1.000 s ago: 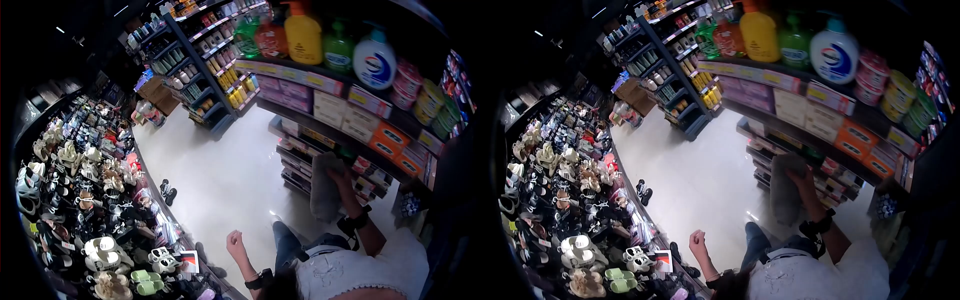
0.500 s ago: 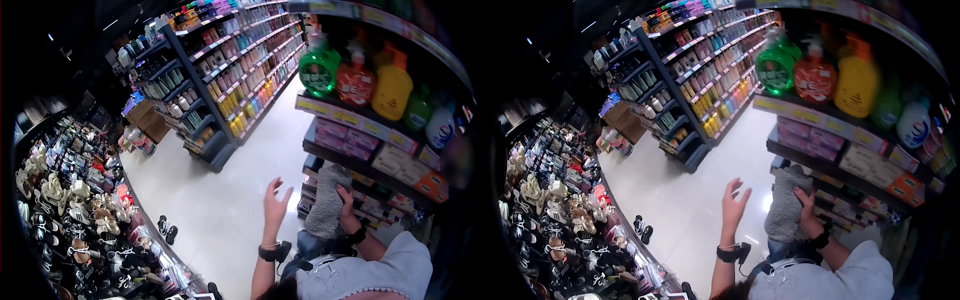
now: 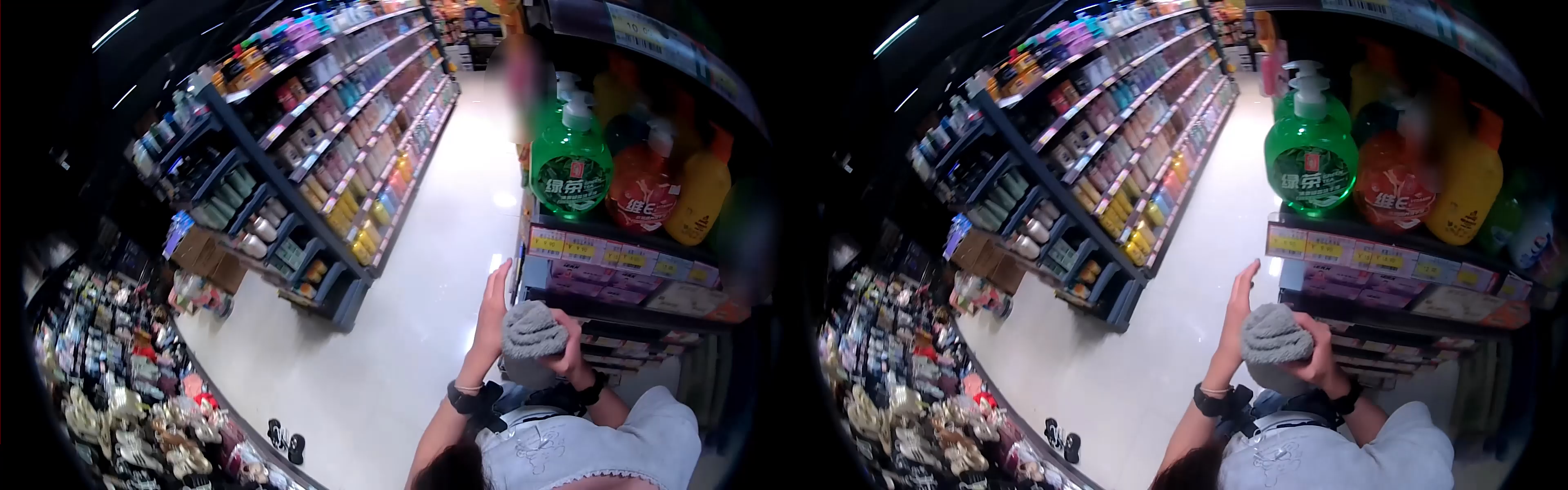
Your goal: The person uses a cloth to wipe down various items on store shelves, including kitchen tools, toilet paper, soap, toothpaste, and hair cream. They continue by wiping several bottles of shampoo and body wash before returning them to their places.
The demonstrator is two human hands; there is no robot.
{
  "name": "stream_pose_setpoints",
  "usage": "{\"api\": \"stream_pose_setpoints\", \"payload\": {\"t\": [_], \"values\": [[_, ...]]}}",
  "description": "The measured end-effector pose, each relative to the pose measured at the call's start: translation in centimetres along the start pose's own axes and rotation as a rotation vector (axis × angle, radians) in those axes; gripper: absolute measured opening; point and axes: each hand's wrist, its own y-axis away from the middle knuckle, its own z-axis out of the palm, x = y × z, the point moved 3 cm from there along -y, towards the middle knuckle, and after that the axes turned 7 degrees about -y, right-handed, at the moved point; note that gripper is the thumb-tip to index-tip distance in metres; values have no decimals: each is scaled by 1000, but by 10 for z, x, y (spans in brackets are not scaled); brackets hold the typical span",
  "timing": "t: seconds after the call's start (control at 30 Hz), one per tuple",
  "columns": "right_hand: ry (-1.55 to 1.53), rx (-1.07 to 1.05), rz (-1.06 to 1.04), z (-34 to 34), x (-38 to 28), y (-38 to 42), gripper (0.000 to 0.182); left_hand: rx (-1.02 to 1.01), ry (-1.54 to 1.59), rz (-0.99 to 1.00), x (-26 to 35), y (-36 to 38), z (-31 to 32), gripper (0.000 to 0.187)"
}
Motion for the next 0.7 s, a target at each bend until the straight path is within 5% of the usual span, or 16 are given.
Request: {"api": "stream_pose_setpoints", "payload": {"t": [0.13, 0.3, 0.43, 0.5, 0.7], "values": [[202, 41, -51, -3, 0, 11, 58, -196, 132, 168, 5, -45, 19, 89], [250, 331, -4, 8, 0, 27, 66, -602, 445, 83, -10, -65, 56, 78], [331, 665, 84, 25, 11, 47, 69, -408, 529, 85, -13, -89, 53, 85], [54, 801, 81, 36, 1, 27, 68, -484, 500, 120, -34, -96, 61, 92], [172, 1044, 6, 65, 5, 8, 66, -647, 493, 177, -50, -93, 65, 85]]}}
